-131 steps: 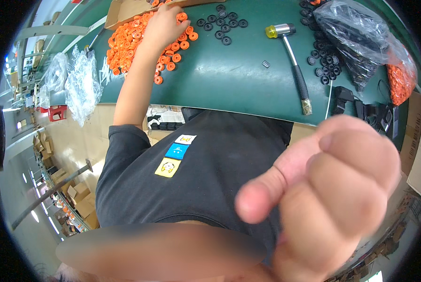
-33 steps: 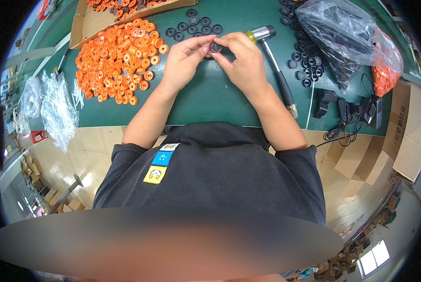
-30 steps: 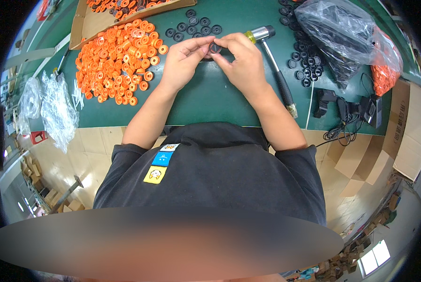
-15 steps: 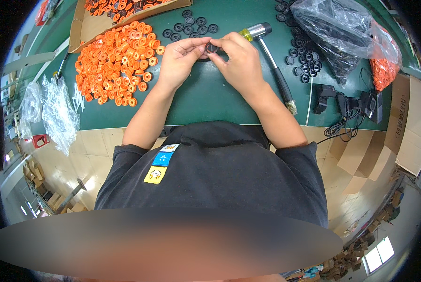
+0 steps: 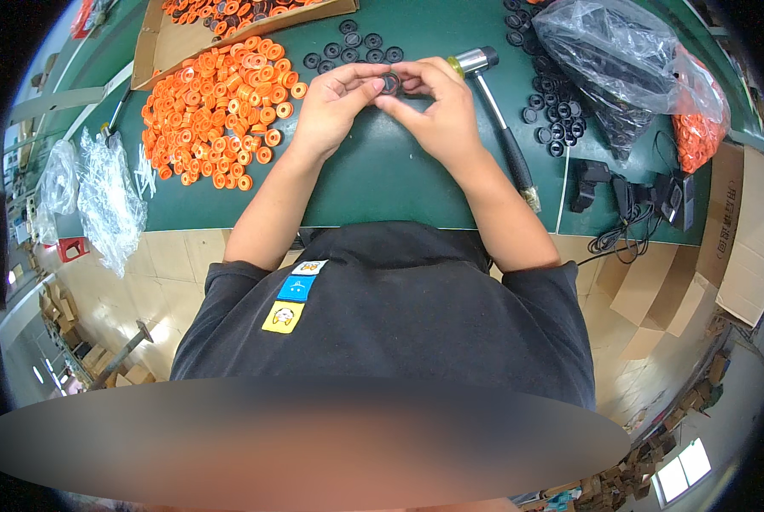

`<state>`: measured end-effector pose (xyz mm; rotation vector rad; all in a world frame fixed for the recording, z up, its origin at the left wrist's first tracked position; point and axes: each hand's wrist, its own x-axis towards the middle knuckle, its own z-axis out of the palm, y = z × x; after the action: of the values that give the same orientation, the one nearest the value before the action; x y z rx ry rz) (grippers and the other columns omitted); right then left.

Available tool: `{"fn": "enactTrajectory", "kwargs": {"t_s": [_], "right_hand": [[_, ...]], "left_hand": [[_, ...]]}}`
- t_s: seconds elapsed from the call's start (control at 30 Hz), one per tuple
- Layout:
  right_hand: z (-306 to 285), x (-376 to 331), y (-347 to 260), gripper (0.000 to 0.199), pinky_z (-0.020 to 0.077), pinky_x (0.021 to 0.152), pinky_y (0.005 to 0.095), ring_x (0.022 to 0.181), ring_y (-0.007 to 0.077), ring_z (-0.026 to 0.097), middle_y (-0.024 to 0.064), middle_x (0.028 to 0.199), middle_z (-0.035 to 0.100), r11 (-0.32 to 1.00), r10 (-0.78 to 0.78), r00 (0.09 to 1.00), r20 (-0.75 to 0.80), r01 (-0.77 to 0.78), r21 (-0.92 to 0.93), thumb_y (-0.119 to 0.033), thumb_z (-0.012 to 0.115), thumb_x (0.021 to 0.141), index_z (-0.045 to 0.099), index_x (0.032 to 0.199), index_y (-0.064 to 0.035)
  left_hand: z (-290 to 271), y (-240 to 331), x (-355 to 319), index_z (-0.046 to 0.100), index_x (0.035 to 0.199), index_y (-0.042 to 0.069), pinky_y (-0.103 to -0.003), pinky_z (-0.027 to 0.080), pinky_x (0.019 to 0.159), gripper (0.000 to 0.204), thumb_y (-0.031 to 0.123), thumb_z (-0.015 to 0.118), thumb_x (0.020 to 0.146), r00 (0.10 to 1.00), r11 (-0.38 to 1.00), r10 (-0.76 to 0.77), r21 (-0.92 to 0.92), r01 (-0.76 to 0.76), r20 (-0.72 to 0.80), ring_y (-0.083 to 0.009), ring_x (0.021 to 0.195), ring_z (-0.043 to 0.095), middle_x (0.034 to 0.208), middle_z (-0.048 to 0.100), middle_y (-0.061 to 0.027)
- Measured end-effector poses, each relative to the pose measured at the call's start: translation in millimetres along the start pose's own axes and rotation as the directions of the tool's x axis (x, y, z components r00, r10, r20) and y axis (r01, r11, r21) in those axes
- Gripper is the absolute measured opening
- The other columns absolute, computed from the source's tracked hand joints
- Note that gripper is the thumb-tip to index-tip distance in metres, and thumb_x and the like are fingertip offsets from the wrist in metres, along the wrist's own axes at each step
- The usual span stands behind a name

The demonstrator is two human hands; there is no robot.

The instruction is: The person inserts plastic pins into orange rings, then fits the rings together with black circular caps by hand and strikes them with a mallet.

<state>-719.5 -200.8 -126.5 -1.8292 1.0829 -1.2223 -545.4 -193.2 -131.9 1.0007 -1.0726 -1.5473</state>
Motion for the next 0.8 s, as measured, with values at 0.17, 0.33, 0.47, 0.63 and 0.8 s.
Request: {"fn": "enactTrajectory", "kwargs": {"t_s": [0.17, 0.33, 0.47, 0.63, 0.8], "right_hand": [[0, -2, 19, 0.029, 0.0543, 0.083, 0.0261, 0.090, 0.0137, 0.066, 0.0062, 0.098, 0.067, 0.915, 0.242, 0.966, 0.095, -0.260, 0.310, -0.011, 0.073, 0.089, 0.066, 0.112, 0.0046], [0, -3, 17, 0.025, 0.0545, 0.078, 0.0244, 0.085, 0.0108, 0.065, 0.0055, 0.095, 0.068, 0.783, 0.366, 0.908, 0.203, -0.418, 0.461, -0.010, 0.071, 0.092, 0.065, 0.111, 0.0039], [2, -4, 21, 0.021, 0.0543, 0.072, 0.0235, 0.079, 0.0093, 0.064, 0.0053, 0.091, 0.069, 0.728, 0.402, 0.885, 0.237, -0.465, 0.504, -0.009, 0.070, 0.092, 0.065, 0.108, 0.0034], [6, -6, 20, 0.018, 0.0547, 0.070, 0.0239, 0.075, 0.0096, 0.064, 0.0052, 0.089, 0.069, 0.715, 0.431, 0.875, 0.221, -0.480, 0.508, -0.007, 0.069, 0.092, 0.065, 0.107, 0.0037], [7, -6, 19, 0.017, 0.0551, 0.068, 0.0240, 0.074, 0.0100, 0.064, 0.0056, 0.088, 0.069, 0.734, 0.424, 0.884, 0.196, -0.462, 0.498, -0.006, 0.068, 0.092, 0.066, 0.106, 0.0037]], "left_hand": [[2, -1, -1, 0.065, 0.119, -0.003, -0.027, 0.052, 0.088, 0.027, 0.006, 0.065, 0.094, 0.999, 0.999, 0.046, -0.020, -0.046, -0.015, -0.0131, 0.097, 0.065, 0.108, 0.069, -0.0093], [3, 1, -3, 0.064, 0.117, -0.003, -0.026, 0.052, 0.088, 0.026, 0.005, 0.067, 0.093, 0.997, 0.997, 0.036, 0.070, -0.032, -0.062, -0.0126, 0.096, 0.065, 0.104, 0.069, -0.0080], [0, -6, 0, 0.063, 0.112, -0.003, -0.025, 0.051, 0.087, 0.023, 0.004, 0.068, 0.091, 0.997, 1.000, 0.015, 0.006, -0.015, -0.073, -0.0117, 0.092, 0.065, 0.100, 0.068, -0.0070], [1, -8, 0, 0.064, 0.111, -0.002, -0.025, 0.052, 0.085, 0.022, 0.002, 0.068, 0.089, 0.994, 0.999, -0.036, -0.022, 0.034, -0.099, -0.0116, 0.090, 0.065, 0.098, 0.069, -0.0069], [0, -7, 0, 0.063, 0.111, -0.002, -0.025, 0.052, 0.085, 0.023, 0.002, 0.068, 0.089, 0.995, 0.999, -0.031, -0.016, 0.029, -0.091, -0.0115, 0.090, 0.064, 0.098, 0.068, -0.0073]]}}
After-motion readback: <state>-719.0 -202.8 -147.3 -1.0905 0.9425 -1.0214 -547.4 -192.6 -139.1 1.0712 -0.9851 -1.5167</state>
